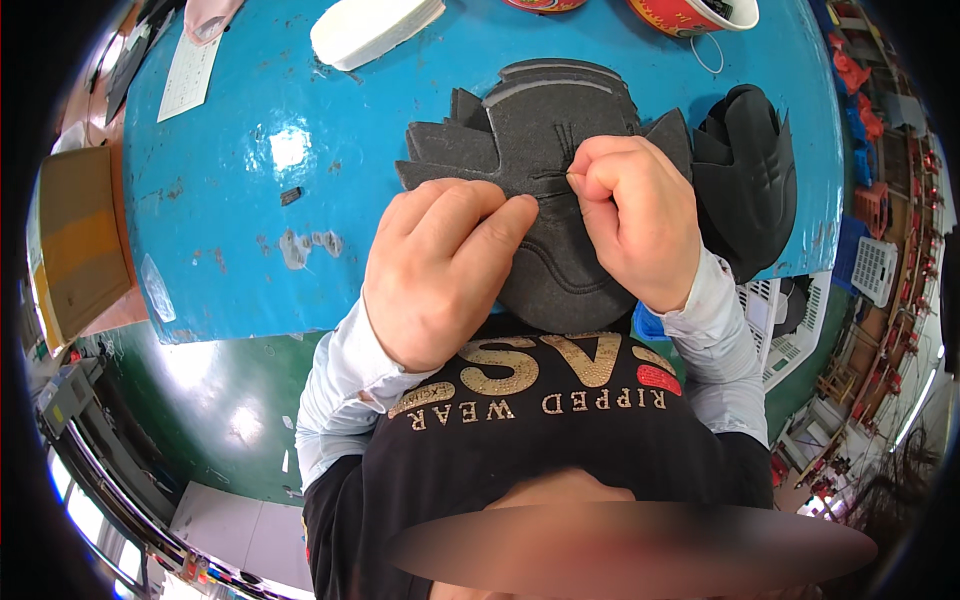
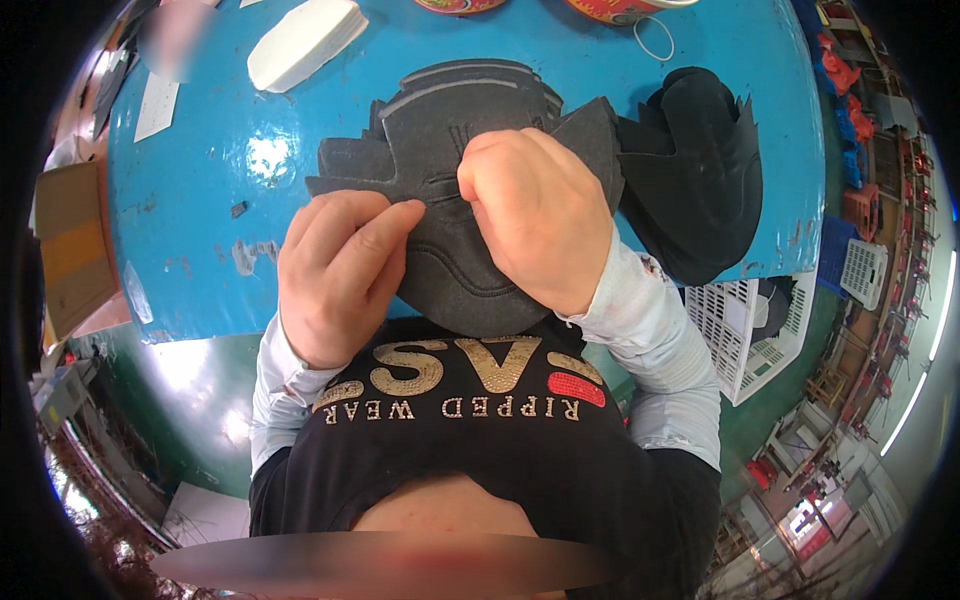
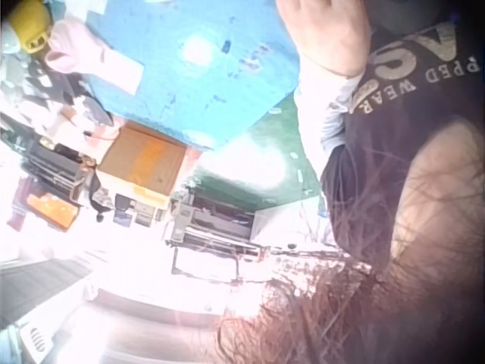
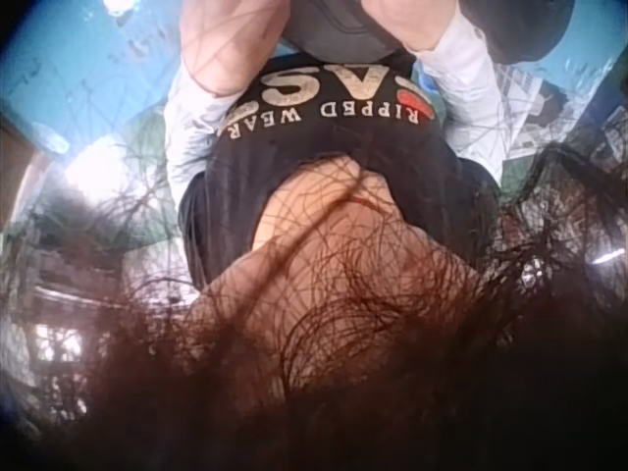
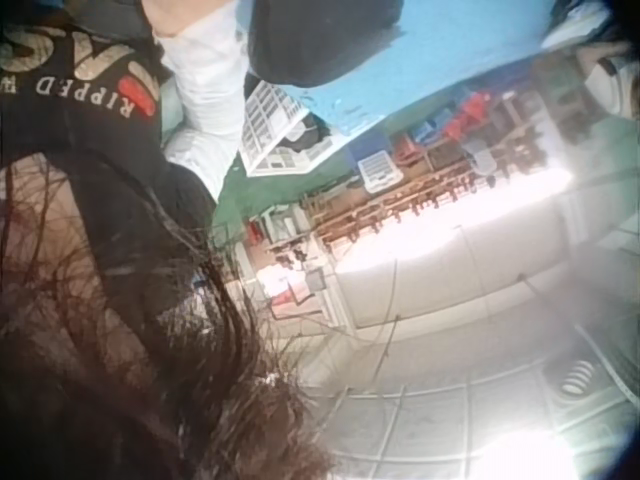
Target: The person sews black shoe upper components together by hand with a needle and thread at a workbench.
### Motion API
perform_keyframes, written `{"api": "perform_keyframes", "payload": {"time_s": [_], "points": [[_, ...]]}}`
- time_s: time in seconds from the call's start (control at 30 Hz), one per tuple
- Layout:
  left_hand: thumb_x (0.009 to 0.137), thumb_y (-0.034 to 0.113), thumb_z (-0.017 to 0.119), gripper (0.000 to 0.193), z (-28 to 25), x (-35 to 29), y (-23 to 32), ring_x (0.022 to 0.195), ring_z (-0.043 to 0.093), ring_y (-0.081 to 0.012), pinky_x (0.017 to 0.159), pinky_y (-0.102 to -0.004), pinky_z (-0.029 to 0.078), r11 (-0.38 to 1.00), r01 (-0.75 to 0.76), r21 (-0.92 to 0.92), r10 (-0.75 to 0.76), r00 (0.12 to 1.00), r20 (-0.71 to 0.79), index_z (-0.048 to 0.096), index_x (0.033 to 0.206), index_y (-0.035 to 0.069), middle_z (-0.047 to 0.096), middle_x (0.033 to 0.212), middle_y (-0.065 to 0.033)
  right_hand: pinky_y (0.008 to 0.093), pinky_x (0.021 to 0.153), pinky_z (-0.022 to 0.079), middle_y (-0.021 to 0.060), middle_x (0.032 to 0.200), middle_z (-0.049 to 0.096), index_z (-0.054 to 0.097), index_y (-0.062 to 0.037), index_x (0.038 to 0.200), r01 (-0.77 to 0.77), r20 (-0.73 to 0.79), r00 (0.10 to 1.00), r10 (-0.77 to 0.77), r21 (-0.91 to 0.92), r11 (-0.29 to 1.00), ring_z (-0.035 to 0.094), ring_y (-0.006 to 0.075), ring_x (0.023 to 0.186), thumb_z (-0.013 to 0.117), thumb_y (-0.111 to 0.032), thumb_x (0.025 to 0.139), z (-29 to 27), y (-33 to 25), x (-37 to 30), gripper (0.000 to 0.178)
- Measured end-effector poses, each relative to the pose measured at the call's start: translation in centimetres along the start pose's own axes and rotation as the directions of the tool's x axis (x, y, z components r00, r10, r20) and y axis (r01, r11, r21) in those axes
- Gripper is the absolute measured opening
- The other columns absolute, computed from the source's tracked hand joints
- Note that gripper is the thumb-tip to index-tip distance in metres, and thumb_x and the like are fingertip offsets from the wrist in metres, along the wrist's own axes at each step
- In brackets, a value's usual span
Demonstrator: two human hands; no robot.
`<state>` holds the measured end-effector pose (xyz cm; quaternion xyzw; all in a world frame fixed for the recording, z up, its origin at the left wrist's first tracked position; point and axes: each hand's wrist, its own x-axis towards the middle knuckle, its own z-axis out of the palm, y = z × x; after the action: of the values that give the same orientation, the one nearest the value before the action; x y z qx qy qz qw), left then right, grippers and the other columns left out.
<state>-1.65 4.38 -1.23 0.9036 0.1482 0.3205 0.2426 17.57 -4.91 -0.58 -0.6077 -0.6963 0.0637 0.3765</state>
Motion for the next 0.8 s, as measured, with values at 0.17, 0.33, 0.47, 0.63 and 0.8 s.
{"api": "perform_keyframes", "payload": {"time_s": [0.17,0.33,0.47,0.63,0.8], "points": [[0.063,-0.007,0.069,0.047,0.2,0.9,0.8,0.079,0.061,-0.0261,0.068,-0.0357,0.049,0.995,0.029,0.092,-0.035,0.997,0.064,0.069,0.109,0.002,0.06,0.089,-0.007,0.0374,0.066,0.051,0.0105,0.089,0.062,0.056,-0.0039,0.091,0.023,0.037,0.999,-0.02,-0.069,0.997,0.061,0.03,0.075,0.066,0.007,0.069,-0.1,0.1,0.1,0.027],[0.062,-0.007,0.066,0.049,0.3,1.3,1.2,0.079,0.057,-0.0253,0.069,-0.0359,0.049,0.985,0.054,0.164,-0.083,0.982,0.171,0.069,0.111,0.001,0.057,0.089,-0.0065,0.0369,0.065,0.052,0.01,0.091,0.063,0.062,-0.0037,0.094,0.026,-0.014,0.999,-0.029,-0.156,0.987,0.061,0.029,0.073,0.068,0.005,0.069,0.1,0.0,0.0,0.027],[0.063,-0.006,0.066,0.049,0.3,1.4,1.2,0.078,0.056,-0.0249,0.069,-0.0358,0.049,0.985,0.043,0.166,-0.074,0.98,0.183,0.068,0.111,0.001,0.056,0.089,-0.0064,0.0352,0.065,0.051,0.0088,0.092,0.062,0.068,-0.0039,0.095,-0.067,-0.119,0.992,0.052,-0.121,0.99,0.06,0.0267,0.073,0.07,0.004,0.068,-0.7,-0.3,-0.6,0.029],[0.063,-0.007,0.066,0.048,0.4,1.2,1.2,0.077,0.056,-0.0241,0.068,-0.0357,0.048,0.983,0.036,0.179,-0.066,0.984,0.165,0.069,0.111,0.002,0.056,0.087,-0.006,0.0323,0.065,0.049,0.0071,0.091,0.058,0.069,-0.0038,0.095,0.038,0.019,0.999,-0.035,-0.18,0.983,0.058,0.0239,0.076,0.069,0.003,0.068,-0.4,-0.1,-0.3,0.028],[0.064,-0.007,0.066,0.049,0.0,1.8,0.5,0.076,0.055,-0.0244,0.068,-0.0355,0.049,0.984,0.013,0.178,-0.057,0.968,0.244,0.069,0.111,0.004,0.055,0.086,-0.0059,0.0327,0.067,0.051,0.0071,0.091,0.06,0.07,-0.0036,0.096,0.044,0.029,0.999,-0.039,-0.195,0.98,0.06,0.0248,0.078,0.069,0.005,0.068,0.0,0.6,-0.5,0.03]]}}
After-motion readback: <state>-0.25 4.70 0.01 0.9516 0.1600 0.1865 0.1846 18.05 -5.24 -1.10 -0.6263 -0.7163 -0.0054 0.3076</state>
